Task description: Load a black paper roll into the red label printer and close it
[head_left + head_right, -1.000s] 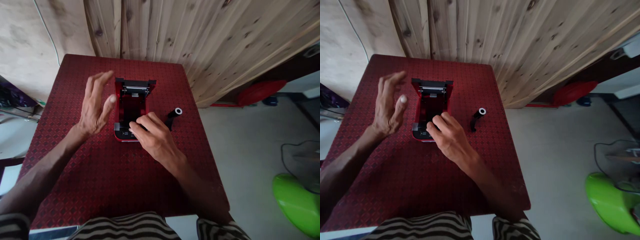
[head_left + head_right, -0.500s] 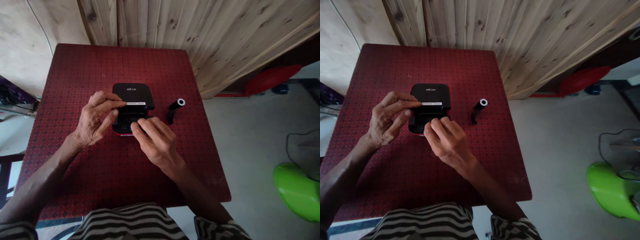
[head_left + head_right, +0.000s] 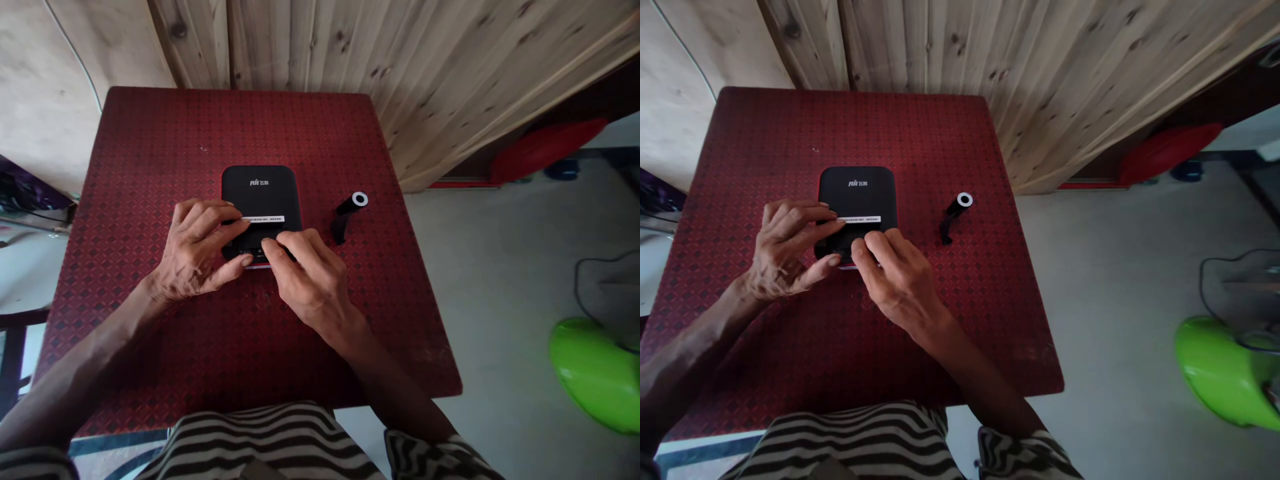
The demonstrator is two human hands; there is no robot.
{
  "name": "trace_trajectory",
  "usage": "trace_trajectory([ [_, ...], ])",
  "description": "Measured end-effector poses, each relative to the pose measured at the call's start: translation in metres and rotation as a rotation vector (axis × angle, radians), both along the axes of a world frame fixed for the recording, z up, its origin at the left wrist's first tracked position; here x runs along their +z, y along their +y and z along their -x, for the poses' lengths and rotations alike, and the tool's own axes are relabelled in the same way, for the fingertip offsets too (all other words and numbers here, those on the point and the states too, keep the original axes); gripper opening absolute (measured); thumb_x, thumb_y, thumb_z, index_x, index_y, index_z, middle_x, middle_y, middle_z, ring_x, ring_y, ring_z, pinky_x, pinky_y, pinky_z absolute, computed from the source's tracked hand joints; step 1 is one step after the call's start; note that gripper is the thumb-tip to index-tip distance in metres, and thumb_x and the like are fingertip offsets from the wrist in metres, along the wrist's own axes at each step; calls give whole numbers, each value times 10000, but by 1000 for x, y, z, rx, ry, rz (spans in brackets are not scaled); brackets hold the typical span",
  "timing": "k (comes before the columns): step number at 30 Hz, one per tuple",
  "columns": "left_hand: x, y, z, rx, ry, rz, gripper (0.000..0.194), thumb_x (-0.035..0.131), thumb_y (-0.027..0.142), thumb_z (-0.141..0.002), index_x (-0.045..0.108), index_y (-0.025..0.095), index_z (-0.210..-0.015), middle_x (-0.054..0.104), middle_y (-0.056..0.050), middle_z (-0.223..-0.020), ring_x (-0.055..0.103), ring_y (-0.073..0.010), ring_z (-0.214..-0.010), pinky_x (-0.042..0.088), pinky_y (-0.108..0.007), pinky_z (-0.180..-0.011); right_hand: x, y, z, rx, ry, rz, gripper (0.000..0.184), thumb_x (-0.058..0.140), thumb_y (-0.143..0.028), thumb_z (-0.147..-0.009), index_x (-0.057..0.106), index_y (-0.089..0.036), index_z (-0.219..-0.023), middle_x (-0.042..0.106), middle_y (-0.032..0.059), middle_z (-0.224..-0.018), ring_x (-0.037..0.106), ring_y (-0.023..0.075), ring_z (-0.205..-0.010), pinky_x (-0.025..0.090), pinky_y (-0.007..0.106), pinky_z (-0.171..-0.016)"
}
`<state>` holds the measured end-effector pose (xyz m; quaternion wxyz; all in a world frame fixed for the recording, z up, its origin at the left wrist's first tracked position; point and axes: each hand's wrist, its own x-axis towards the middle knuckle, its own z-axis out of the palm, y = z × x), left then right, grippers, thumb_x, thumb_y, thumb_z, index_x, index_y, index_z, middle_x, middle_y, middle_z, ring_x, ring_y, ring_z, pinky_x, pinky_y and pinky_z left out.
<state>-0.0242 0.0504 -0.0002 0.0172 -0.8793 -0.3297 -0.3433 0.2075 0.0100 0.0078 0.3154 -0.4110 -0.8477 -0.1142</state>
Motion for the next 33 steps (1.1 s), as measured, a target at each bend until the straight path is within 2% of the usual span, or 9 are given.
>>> trace_trajectory([
  [3, -4, -2, -2, 4, -6, 30, 478, 627, 580, -1010, 653, 251, -1357, 725, -99, -1253, 685, -312, -1179, 476, -498, -996, 1, -4, -5, 36, 43, -14, 154, 627, -122, -1041, 709, -110, -1171, 735, 82, -965, 612, 182, -828, 548, 325, -731],
  [6, -7, -8, -2, 33, 3, 77, 564, 528, 629, -1049, 611, 204, -1409, 691, -151, -1314, 649, -341, -1258, 467, -517, -1029, -5, -23, -8, 71, 137, -82, 204, 671, -176, -1026, 700, -77, -1203, 739, 98, -985, 613, 183, -826, 542, 334, -739],
  [8, -8, -16, -2, 56, -6, 84, 569, 490, 620, -1069, 579, 208, -1451, 670, -159, -1357, 632, -339, -1306, 467, -522, -1068, -16, -42, -7, 161, 152, -58, 193, 647, -238, -1048, 716, -97, -1160, 727, 75, -943, 605, 172, -802, 531, 327, -715],
  [11, -10, -29, 2, 120, -38, 34, 565, 609, 579, -1030, 552, 241, -1479, 670, -143, -1348, 645, -316, -1280, 509, -493, -1058, -43, -68, 4, 348, 98, 110, 224, 649, -343, -1060, 731, -136, -1030, 688, 28, -844, 590, 152, -748, 485, 308, -642],
  [14, -15, -38, 7, 202, -20, -45, 520, 738, 486, -975, 586, 268, -1422, 709, -114, -1241, 684, -289, -1172, 540, -454, -978, -68, -79, 16, 373, 82, 251, 174, 665, -293, -1052, 718, -163, -950, 644, 3, -787, 585, 144, -731, 444, 301, -622],
  [16, -18, -41, 11, 217, 25, -74, 516, 768, 450, -960, 586, 280, -1412, 731, -100, -1200, 702, -285, -1134, 539, -447, -953, -77, -80, 20, 363, 74, 298, 160, 633, -233, -1060, 711, -176, -933, 627, 0, -776, 578, 145, -729, 435, 299, -629],
  [21, -20, -42, 12, 241, 54, -80, 590, 803, 461, -933, 567, 319, -1454, 746, -103, -1224, 720, -307, -1136, 549, -480, -949, -77, -77, 19, 358, 62, 319, 194, 573, -190, -1077, 711, -191, -940, 614, 7, -782, 575, 152, -746, 416, 299, -632],
  [29, -8, -46, 4, 277, 95, -79, 573, 820, 443, -921, 597, 275, -1421, 759, -87, -1205, 729, -317, -1100, 562, -514, -904, -76, -78, 21, 333, 81, 341, 193, 567, -174, -1071, 713, -187, -946, 624, 6, -788, 562, 154, -738, 411, 305, -632],
  [33, -6, -48, 1, 308, 85, -56, 571, 842, 429, -906, 616, 265, -1404, 757, -104, -1222, 722, -340, -1148, 552, -534, -925, -77, -78, 21, 333, 66, 341, 201, 555, -174, -1075, 715, -189, -956, 620, 8, -789, 555, 157, -738, 411, 308, -639],
])
